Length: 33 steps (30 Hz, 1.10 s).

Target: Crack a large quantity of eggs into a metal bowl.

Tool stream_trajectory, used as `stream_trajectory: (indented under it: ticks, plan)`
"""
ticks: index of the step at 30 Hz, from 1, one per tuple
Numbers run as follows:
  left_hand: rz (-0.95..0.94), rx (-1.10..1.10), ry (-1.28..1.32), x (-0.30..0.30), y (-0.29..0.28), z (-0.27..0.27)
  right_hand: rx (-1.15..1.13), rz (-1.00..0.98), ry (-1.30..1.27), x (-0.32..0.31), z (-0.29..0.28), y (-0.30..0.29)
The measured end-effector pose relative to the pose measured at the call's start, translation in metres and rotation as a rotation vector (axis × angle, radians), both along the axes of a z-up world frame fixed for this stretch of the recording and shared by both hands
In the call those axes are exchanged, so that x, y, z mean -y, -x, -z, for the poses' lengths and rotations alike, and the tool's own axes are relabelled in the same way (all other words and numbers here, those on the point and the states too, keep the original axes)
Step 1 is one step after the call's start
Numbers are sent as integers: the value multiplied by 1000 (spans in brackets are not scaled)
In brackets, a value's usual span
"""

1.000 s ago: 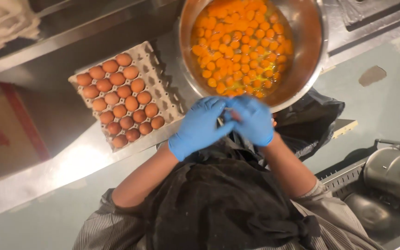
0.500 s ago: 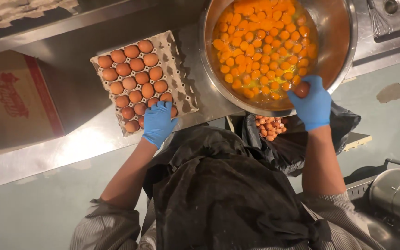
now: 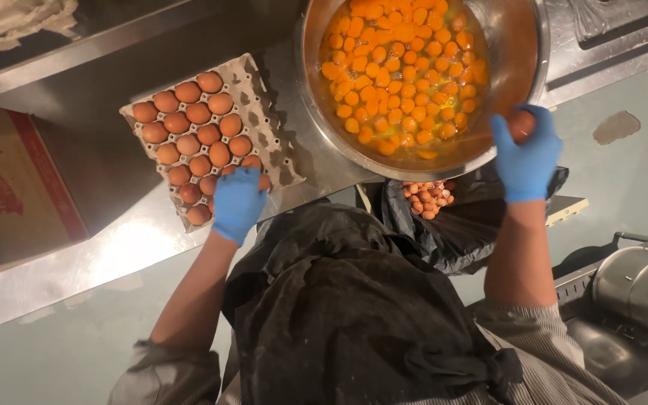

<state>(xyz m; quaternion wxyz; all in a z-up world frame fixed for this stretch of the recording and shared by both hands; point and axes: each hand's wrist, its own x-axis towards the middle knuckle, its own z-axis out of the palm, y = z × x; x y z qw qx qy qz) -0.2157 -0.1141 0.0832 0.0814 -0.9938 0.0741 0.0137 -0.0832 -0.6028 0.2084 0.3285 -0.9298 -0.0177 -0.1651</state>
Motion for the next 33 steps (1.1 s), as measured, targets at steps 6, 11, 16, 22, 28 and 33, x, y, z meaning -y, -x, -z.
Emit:
stream_trajectory:
  ticks: [6, 11, 16, 22, 28, 33]
  plan:
    - [-399, 57, 1124, 7, -3, -86, -324, 154, 454, 36, -6, 41]
    - [-58, 181, 1261, 72, -31, -146, -96, -119, 409, -42, -34, 54]
    - [180, 144, 1338, 144, -44, -165, 302, -519, 272, -149, -58, 74]
    - [67, -121, 1293, 107, -40, -135, -5, -311, -68, -95, 4, 53]
    - [-196, 97, 687, 10, -19, -60, -200, -92, 232, -33, 36, 42]
    - [-245, -72, 239, -9, -11, -28, -29, -180, 50, -46, 24, 23]
